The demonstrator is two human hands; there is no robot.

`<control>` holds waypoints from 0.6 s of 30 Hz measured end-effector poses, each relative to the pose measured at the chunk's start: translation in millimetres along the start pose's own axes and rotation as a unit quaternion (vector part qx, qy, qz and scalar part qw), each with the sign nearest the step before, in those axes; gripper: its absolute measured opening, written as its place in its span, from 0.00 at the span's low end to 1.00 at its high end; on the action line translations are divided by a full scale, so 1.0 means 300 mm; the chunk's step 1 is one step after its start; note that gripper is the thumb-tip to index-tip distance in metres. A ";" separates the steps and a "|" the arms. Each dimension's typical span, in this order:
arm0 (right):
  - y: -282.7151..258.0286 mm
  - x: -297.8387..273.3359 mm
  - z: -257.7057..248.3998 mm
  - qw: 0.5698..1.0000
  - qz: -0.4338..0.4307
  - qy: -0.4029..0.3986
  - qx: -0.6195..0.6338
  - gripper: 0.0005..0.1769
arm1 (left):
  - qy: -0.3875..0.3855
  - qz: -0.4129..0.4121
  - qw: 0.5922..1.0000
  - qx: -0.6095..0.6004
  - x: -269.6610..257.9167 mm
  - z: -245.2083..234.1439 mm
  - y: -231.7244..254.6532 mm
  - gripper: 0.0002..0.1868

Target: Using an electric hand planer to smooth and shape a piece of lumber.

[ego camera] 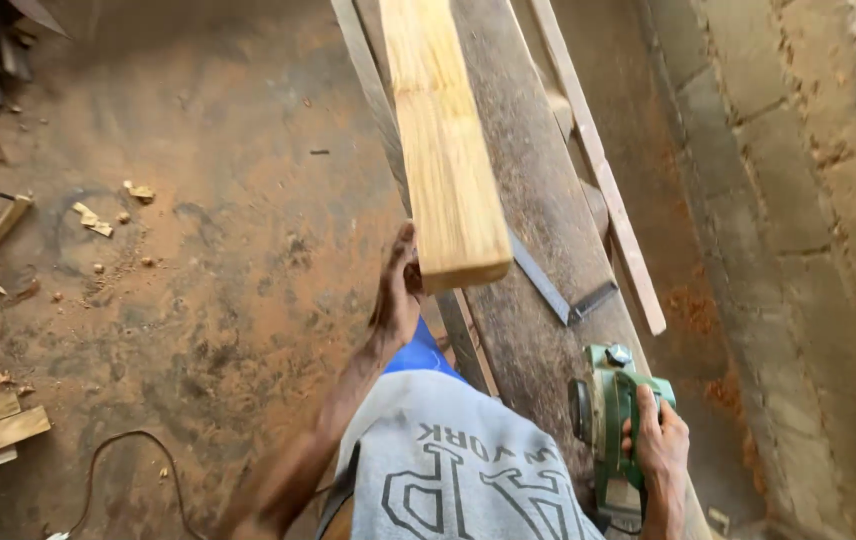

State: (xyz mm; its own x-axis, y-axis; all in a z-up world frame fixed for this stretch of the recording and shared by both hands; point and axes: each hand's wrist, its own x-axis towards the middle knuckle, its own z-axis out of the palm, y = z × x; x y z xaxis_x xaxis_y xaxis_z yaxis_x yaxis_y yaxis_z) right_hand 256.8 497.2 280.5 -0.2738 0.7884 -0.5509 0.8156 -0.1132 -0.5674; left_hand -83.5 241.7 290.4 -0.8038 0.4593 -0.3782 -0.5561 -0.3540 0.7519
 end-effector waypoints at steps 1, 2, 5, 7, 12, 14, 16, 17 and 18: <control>-0.015 -0.005 -0.002 1.000 0.007 -0.002 0.023 0.30 | -0.013 0.048 0.998 -0.027 -0.054 0.058 0.094 0.49; -0.012 -0.002 0.000 1.000 -0.005 -0.005 0.024 0.30 | -0.012 0.061 0.998 -0.029 -0.072 0.131 0.185 0.49; -0.026 0.037 -0.002 1.000 -0.010 -0.008 0.012 0.32 | -0.029 0.252 0.957 0.140 -0.083 0.286 0.367 0.60; -0.037 0.056 0.001 0.999 0.018 0.001 0.044 0.32 | -0.025 0.285 0.958 0.024 -0.003 0.309 0.376 0.52; -0.088 0.079 0.011 0.999 0.014 -0.004 0.046 0.30 | 0.005 0.312 0.947 0.082 0.012 0.376 0.470 0.51; -0.086 0.092 0.010 0.999 0.011 -0.002 0.042 0.29 | 0.005 0.321 0.944 0.079 0.012 0.391 0.480 0.50; -0.091 0.122 0.018 0.999 0.033 -0.007 0.023 0.33 | -0.002 0.344 0.934 0.095 0.014 0.402 0.499 0.47; -0.099 0.121 0.022 0.999 0.029 -0.008 0.023 0.33 | -0.001 0.348 0.933 0.095 0.023 0.400 0.495 0.47; -0.106 0.119 0.026 0.999 0.035 -0.013 0.027 0.32 | -0.005 0.345 0.935 0.088 0.033 0.397 0.491 0.48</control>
State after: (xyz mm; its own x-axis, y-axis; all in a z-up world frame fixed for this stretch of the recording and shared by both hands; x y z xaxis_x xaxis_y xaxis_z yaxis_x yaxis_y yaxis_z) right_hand 217.1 524.2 274.2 -0.2314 0.7610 -0.6061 0.8044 -0.2007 -0.5592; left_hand -148.1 291.2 461.7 -0.9557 0.1794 0.2333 0.1374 -0.4290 0.8928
